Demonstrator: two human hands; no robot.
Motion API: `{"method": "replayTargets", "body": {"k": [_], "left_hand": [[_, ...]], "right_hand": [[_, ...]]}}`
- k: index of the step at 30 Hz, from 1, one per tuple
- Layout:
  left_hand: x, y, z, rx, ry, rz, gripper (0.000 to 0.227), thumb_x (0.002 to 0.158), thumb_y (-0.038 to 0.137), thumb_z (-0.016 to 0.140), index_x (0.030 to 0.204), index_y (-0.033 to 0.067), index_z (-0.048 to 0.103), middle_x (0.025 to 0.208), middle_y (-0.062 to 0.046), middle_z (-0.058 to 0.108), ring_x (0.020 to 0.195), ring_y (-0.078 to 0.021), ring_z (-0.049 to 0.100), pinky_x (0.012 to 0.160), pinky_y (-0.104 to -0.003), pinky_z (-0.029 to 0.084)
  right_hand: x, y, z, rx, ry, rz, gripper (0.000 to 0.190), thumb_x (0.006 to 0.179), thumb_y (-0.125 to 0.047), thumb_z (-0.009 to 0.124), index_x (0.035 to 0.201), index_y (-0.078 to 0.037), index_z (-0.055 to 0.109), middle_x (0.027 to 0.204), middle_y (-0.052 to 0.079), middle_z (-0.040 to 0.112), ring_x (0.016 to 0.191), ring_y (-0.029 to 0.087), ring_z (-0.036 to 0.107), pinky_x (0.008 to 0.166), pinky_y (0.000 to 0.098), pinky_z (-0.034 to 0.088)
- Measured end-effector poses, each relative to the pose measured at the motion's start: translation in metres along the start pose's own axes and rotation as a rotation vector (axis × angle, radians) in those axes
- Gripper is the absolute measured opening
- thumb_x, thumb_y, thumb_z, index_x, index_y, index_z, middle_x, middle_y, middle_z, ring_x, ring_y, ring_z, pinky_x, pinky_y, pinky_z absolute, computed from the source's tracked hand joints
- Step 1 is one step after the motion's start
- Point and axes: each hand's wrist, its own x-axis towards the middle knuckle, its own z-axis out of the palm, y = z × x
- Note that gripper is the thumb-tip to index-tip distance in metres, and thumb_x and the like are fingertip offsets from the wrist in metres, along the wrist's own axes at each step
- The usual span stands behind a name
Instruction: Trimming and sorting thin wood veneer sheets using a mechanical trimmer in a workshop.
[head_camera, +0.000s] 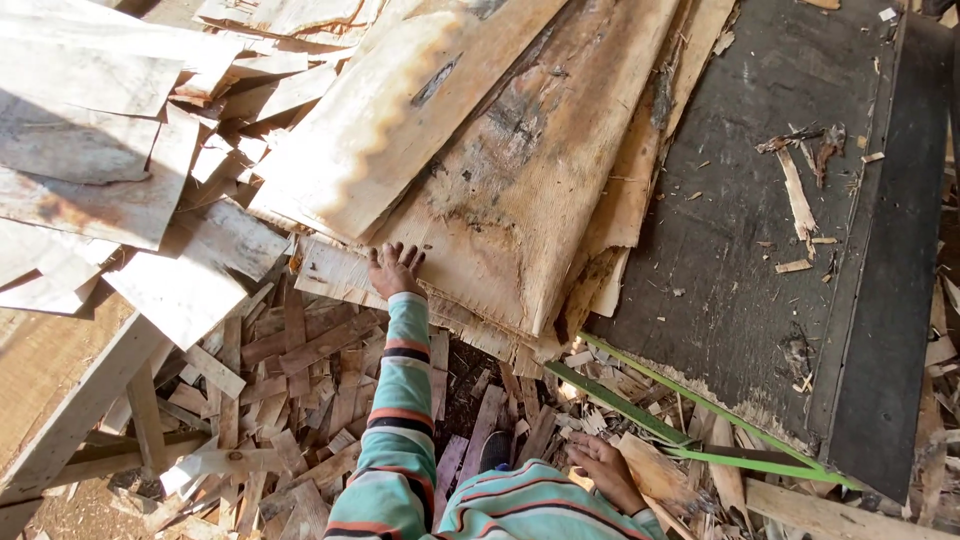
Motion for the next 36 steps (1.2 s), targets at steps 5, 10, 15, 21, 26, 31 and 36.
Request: {"method": "replayTargets", "body": {"k": [5,10,15,21,26,31,36], "left_hand": [[0.029,0.008,0.0,-0.129,0.174,-0.056,0.057,0.104,0.022,0.052,0.155,0.0058,0.033,0.145,-0.03,0.054,0.113,-0.0441,0.069,0.088,-0.054,0.067],[0.03,0.035,0.005,-0.219,0.25,-0.093,0.05,0.1,0.025,0.057,0.14,0.0001,0.04,0.134,-0.031,0.059,0.103,-0.0455,0.072,0.075,-0.055,0.069],[0.067,0.037,-0.005,-0.165,0.265,-0.098,0.047,0.098,0.023,0.063,0.134,-0.0018,0.042,0.124,-0.031,0.065,0.089,-0.0423,0.076,0.067,-0.052,0.067],[0.075,0.052,0.005,-0.04,0.273,-0.044,0.038,0.094,0.015,0.068,0.124,-0.0032,0.051,0.101,-0.025,0.073,0.072,-0.0351,0.076,0.055,-0.047,0.068],[0.058,0.065,0.008,0.03,0.209,-0.063,0.018,0.095,0.012,0.068,0.105,-0.0039,0.064,0.083,-0.018,0.075,0.06,-0.0243,0.072,0.045,-0.038,0.063],[-0.034,0.057,0.039,0.095,0.018,-0.03,0.014,0.093,0.011,0.074,0.085,0.0019,0.067,0.077,-0.014,0.073,0.048,-0.0146,0.058,0.04,-0.029,0.048],[-0.185,0.032,0.054,0.148,-0.144,-0.306,0.017,0.088,0.013,0.074,0.083,-0.0008,0.065,0.073,-0.014,0.072,0.047,-0.0169,0.059,0.041,-0.032,0.052]], "right_hand": [[0.0,-0.022,0.025,-0.064,-0.17,0.024,0.06,0.092,-0.033,0.07,0.145,-0.009,0.056,0.13,0.011,0.074,0.111,0.019,0.073,0.089,0.0333,0.06],[-0.013,-0.048,0.037,-0.109,-0.202,0.03,0.059,0.093,-0.032,0.069,0.145,-0.007,0.056,0.132,0.013,0.074,0.113,0.021,0.072,0.09,0.0317,0.058],[-0.02,-0.114,0.059,-0.09,-0.189,0.01,0.057,0.093,-0.026,0.07,0.144,-0.004,0.058,0.132,0.014,0.072,0.118,0.02,0.07,0.099,0.0331,0.055],[-0.018,-0.181,0.076,-0.092,-0.243,-0.096,0.057,0.091,-0.019,0.073,0.142,-0.001,0.057,0.13,0.013,0.07,0.12,0.02,0.068,0.105,0.0362,0.055],[-0.009,-0.23,0.077,-0.029,-0.273,-0.208,0.053,0.092,-0.016,0.071,0.14,0.003,0.057,0.127,0.015,0.072,0.115,0.022,0.069,0.102,0.0379,0.056],[0.015,-0.301,0.076,0.222,-0.243,-0.385,0.052,0.093,-0.019,0.07,0.139,0.003,0.057,0.122,0.016,0.073,0.106,0.025,0.069,0.092,0.0408,0.058],[0.019,-0.362,0.055,0.517,-0.237,-0.437,0.06,0.095,-0.039,0.066,0.139,0.001,0.057,0.12,0.016,0.073,0.104,0.025,0.07,0.091,0.0375,0.057]]}}
